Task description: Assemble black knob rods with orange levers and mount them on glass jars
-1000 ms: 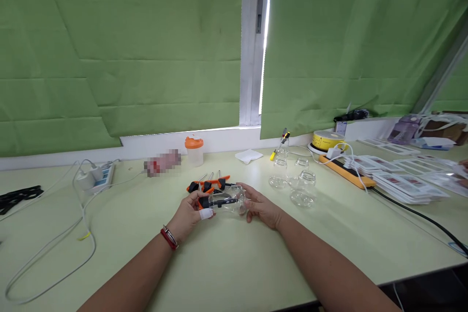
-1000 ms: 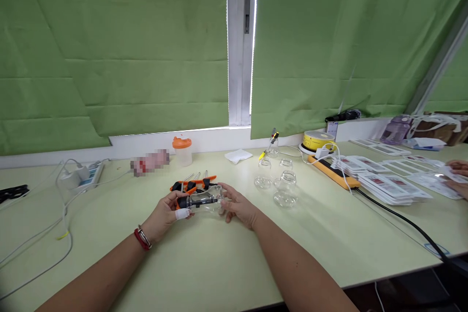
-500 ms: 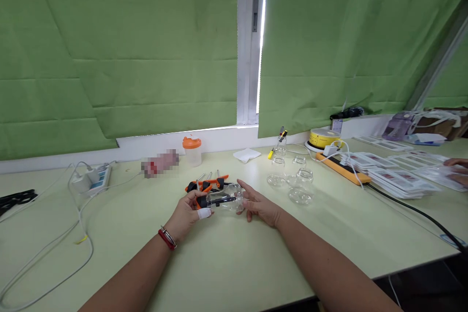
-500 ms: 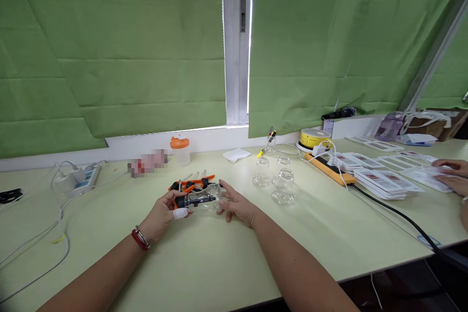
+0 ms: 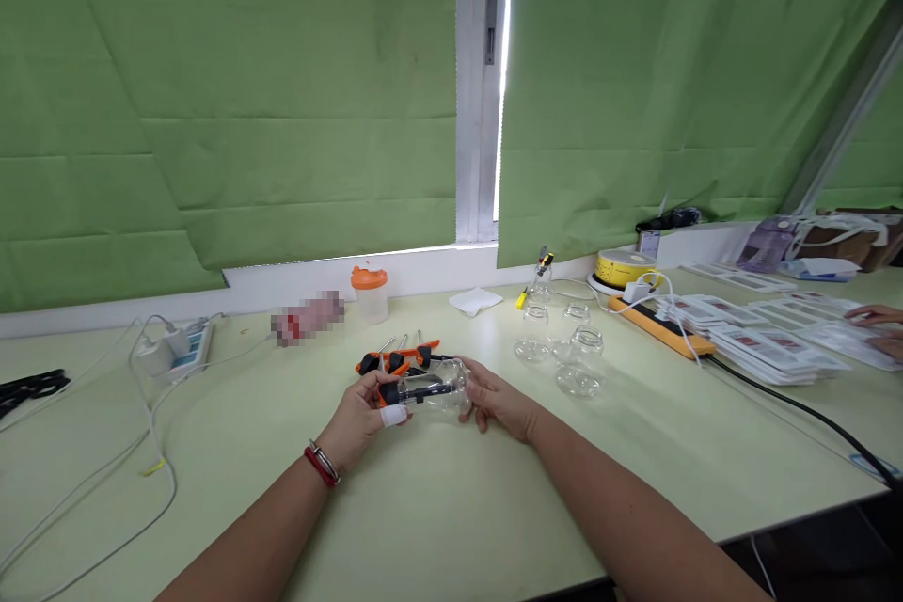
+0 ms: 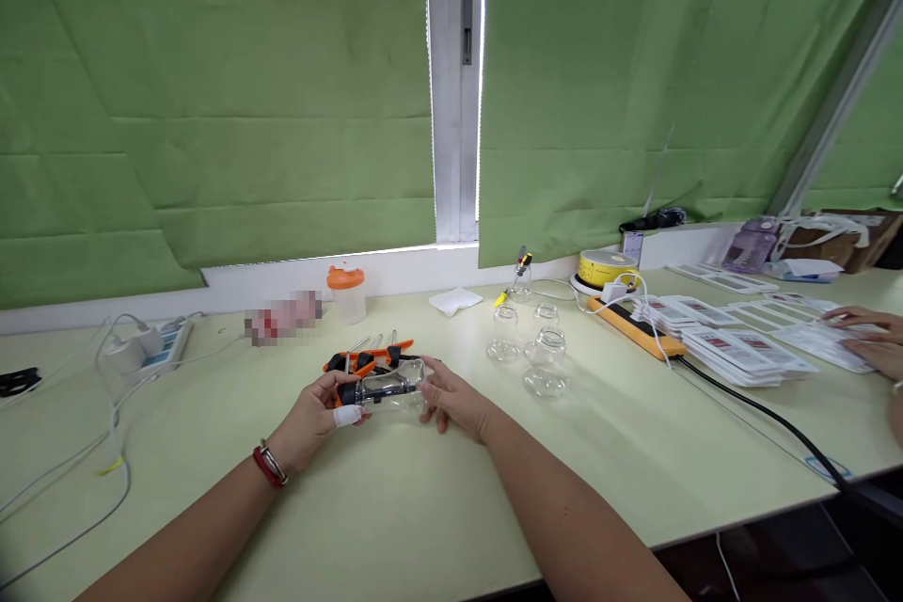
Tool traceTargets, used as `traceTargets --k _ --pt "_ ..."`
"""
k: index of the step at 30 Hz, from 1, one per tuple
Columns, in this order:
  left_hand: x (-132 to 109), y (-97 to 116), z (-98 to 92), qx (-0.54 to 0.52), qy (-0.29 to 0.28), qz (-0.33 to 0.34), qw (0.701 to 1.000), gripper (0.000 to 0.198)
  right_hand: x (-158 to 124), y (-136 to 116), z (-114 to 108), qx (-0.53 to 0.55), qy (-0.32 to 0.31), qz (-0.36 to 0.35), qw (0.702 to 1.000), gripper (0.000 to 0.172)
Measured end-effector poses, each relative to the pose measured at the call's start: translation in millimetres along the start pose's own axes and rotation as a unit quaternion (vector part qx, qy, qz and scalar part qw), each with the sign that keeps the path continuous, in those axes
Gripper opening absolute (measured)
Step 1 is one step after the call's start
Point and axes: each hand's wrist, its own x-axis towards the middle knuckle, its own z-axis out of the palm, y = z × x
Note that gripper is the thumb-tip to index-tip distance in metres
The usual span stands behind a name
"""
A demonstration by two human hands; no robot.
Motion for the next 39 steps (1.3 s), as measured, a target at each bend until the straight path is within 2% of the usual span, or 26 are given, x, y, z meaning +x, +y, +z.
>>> traceTargets --k 3,9,12,15,20,30,34,39 --pt "-0.3 1.4 0.5 -0.001 0.002 -0.003 1.000 0.044 -3.4 -1.6 -3.0 0.001 -0.010 -0.015 1.000 0.078" --pt "-0.7 -1.6 -0.6 0.014 0.002 -0.006 1.000 0.045 2.9 4.5 -2.1 -0.036 0.011 0.000 0.999 0.060" --pt "-0.4 -1.9 -0.5 0.007 0.000 -0.009 1.000 0.045 5.3 6.5 -1.0 -0.037 0.023 0.007 0.999 0.059" --pt "0.1 -0.1 -0.3 -0.003 -0.003 -0.009 1.000 0.046 2.0 3.2 -1.2 -0.023 0.003 0.006 1.000 0.060" --pt "0.7 3.1 -0.9 -0.016 0.004 -0.005 1.000 0.045 -6.2 -4.2 -2.7 -0.017 -0.028 -0.015 0.999 0.078" --pt "0.8 -1.2 -1.0 0.005 0.008 -0.001 1.000 0.046 1.7 2.9 1.8 -0.029 0.012 0.012 0.999 0.056" --pt "0.8 -2.4 -0.6 0.004 -0.002 -0.001 1.000 0.045 4.4 3.5 3.5 -0.024 0.034 0.032 0.999 0.058" --pt "1.2 -0.7 -0.6 -0.002 0.011 -0.001 1.000 0.045 -0.8 0.4 1.0 0.007 -0.009 -0.004 1.000 0.062"
